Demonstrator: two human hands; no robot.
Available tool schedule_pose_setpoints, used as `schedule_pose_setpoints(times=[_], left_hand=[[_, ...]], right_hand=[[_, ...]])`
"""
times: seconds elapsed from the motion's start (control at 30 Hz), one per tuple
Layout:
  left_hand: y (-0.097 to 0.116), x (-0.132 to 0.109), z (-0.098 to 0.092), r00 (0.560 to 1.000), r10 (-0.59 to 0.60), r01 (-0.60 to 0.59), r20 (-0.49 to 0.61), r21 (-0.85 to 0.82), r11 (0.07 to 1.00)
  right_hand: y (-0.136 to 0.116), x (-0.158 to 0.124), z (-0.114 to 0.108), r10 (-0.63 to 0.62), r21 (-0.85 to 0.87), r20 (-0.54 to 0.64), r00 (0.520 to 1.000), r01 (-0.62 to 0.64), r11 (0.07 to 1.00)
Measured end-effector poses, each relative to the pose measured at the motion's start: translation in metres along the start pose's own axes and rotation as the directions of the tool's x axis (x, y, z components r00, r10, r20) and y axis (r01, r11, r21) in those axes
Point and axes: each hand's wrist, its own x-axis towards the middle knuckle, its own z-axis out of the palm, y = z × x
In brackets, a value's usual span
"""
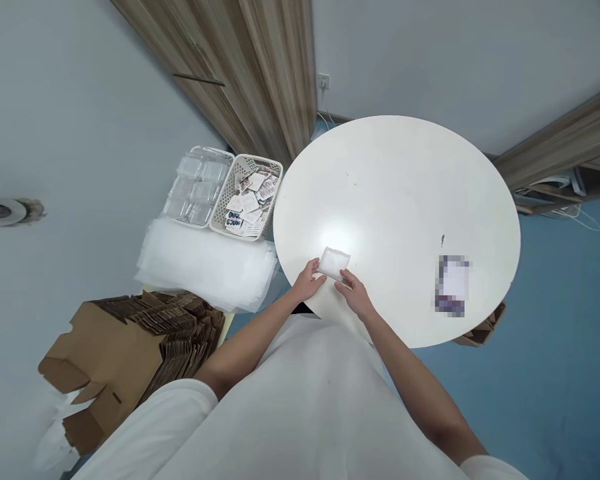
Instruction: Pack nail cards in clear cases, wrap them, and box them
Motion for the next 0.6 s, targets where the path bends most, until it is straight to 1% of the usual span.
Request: schedule_pose_setpoints(times=[0.17,0.3,0.43,0.6], left_hand=[[-0.006,0.021,-0.048,1.0,0.005,-0.002,-0.024,0.14,0.99],[-0.005,0.042,-0.08,0.995,0.073,-0.06,-0.069,0.181,0.982],[-0.002,0.062,-0.101,0.991,0.086,-0.067,-0.105,0.172,0.983],[-0.001,0.075,-0.116,0.989,0.114,-0.099,-0.094,0.154,0.983]], right_hand=[[-0.041,0.044,0.036,-0.002,0.021,-0.012,1.0,0.002,1.0],[-0.07,0.077,0.061,-0.017,0.001,-0.007,1.0,0.017,1.0],[-0.088,0.103,0.079,-0.031,0.009,-0.018,0.999,0.031,0.999],[-0.105,0.124,0.091,-0.046,-0.007,-0.045,0.998,0.046,0.999]])
